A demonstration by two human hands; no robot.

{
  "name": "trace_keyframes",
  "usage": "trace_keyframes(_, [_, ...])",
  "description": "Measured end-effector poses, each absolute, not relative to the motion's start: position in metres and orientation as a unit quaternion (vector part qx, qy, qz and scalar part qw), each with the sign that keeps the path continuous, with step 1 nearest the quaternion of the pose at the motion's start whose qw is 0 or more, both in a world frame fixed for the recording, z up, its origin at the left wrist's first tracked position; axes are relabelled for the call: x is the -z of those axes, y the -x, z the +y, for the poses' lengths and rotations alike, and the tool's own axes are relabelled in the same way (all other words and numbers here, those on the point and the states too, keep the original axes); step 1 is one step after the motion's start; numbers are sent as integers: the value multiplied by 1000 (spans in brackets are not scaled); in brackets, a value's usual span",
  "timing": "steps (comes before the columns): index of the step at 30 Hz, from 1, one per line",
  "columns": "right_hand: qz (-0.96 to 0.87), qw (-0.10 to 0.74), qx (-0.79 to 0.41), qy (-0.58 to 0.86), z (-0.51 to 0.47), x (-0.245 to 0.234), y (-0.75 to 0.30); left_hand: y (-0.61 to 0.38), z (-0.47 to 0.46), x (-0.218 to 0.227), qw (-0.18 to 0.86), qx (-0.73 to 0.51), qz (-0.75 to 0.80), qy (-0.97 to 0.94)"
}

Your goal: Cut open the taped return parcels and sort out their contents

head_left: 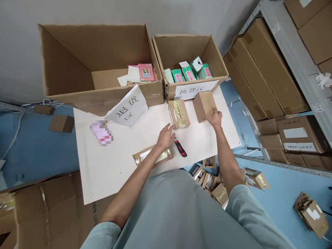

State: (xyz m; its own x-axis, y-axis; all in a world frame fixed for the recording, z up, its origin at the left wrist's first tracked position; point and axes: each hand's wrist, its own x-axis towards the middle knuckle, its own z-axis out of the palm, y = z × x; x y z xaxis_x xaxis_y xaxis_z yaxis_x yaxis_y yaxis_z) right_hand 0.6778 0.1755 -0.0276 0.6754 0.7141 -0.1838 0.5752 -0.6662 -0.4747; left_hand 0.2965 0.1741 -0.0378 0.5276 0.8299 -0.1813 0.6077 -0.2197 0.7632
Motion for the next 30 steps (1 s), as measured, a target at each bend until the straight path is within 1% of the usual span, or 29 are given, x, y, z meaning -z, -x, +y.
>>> trace_keyframes(5, [-419,183,-180,871,162,44,-634,-301,178,40,421,-86,495,-755])
trace_keyframes(9, [-462,206,-206,838,153,59,-593,-301,180,42,444,-96,514,-727])
trace_keyframes(12, [-475,204,-213,829,150,66,-573,-300,179,42,466,-105,538,-695])
trace_keyframes(16, [-476,204,-215,828,148,71,-562,-300,174,37,478,-98,572,-659])
trace_keyframes(20, [-486,229,-238,809,149,73,-559,-300,170,31,474,-107,608,-628])
trace_keyframes(23, [-471,254,-244,809,149,73,-561,-302,174,30,478,-110,596,-635])
trace_keyframes(26, [-406,277,-217,843,138,76,-555,-296,176,28,479,-120,579,-649])
trace_keyframes(28, [-359,271,-205,869,119,83,-542,-282,167,27,455,-146,579,-661])
trace_keyframes(30, [-351,245,-223,876,92,94,-522,-256,148,27,406,-187,589,-674])
